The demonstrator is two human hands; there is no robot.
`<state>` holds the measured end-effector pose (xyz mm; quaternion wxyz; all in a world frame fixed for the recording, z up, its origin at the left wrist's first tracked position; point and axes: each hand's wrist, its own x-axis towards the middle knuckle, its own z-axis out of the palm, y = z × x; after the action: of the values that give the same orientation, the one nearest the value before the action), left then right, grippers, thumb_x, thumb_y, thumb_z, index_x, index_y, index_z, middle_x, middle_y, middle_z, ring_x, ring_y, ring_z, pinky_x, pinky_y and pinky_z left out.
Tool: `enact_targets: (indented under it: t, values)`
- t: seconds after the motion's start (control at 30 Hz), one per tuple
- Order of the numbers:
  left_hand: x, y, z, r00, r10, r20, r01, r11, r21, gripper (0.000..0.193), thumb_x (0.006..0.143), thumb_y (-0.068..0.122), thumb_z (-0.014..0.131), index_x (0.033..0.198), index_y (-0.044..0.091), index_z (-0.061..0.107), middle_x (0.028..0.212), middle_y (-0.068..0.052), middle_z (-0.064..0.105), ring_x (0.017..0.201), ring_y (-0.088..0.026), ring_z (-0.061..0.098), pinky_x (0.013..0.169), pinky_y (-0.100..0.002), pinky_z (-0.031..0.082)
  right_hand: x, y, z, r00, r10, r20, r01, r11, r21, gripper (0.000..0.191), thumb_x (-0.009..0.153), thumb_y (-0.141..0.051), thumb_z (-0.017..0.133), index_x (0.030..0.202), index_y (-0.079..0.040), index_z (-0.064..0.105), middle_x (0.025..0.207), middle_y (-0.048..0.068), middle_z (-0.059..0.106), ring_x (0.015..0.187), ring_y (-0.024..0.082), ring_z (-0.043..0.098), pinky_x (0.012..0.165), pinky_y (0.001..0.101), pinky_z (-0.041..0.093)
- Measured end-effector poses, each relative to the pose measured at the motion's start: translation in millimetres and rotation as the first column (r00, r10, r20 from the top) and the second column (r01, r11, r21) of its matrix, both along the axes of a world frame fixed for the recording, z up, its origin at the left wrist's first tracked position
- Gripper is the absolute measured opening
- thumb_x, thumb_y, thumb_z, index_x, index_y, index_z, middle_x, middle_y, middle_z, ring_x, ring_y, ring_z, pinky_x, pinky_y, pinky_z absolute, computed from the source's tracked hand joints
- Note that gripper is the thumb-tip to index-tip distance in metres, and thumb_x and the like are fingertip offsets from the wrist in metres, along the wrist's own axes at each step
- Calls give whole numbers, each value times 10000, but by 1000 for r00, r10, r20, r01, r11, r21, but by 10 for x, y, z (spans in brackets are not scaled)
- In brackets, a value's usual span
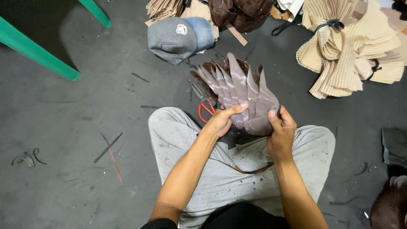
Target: The person sits on the floor and cuts dark strip material into shorter pieces with red-handled shears. They stretch each cut strip across shiny brown fabric pieces, fitting the strip over the piece and setting the finished piece aside with others on the floor.
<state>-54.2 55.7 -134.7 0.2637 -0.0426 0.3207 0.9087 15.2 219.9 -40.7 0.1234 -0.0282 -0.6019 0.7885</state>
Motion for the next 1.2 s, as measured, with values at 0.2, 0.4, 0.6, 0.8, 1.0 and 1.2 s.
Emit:
enact_targets:
  t: [0.2,0.4,0.6,0.8,1.0,1.2]
  values:
    - [-70,33,-223,999,20,50,-25,994,109,321,907,85,813,1174,-39,686,1183,-109,697,1185,-232,622,1127,-433,429,0,99,-102,997,61,43,-55,990,-132,238,1040,-144,632,1239,-16,610,1192,36,697,1098,118,629,1036,298,481]
    - [-155,-97,-151,982,187,-29,-184,980,73,442,829,6,765,1249,-38,636,1214,-127,691,1150,-249,642,1095,-408,468,-157,609,-323,987,-155,-52,163,948,273,142,1117,-48,621,1243,-7,572,971,-39,568,909,57,490,838,211,392]
    - [-117,-264,331,964,266,-11,-266,964,-26,464,868,-29,693,1316,-90,588,1277,-154,673,1203,-285,625,1108,-446,453,-379,1339,-480,925,-323,-199,376,708,598,180,1117,-69,624,1270,16,583,979,-22,587,867,80,498,806,223,434]
    - [-46,-321,786,947,154,-280,-138,987,78,620,852,-65,611,1451,-12,463,1438,-175,607,1361,-277,552,1204,-409,396,-474,1209,-307,946,-103,-308,321,151,935,320,1021,-101,730,1319,-17,652,1097,106,666,983,254,622,880,374,494]
    - [-9,-242,876,934,93,-346,-123,990,-67,611,853,-55,623,1452,-51,506,1446,-193,607,1381,-291,555,1219,-416,390,-129,303,36,976,38,-213,141,635,759,370,865,-118,828,1163,3,644,1121,99,610,980,188,608,819,295,504]
    - [2,-279,754,977,-9,-212,63,966,252,573,885,90,687,1422,-44,537,1428,-163,635,1334,-282,586,1184,-411,410,-150,22,-142,995,-30,100,-28,844,536,263,850,-62,853,957,-43,613,869,-23,581,737,49,496,658,212,410]
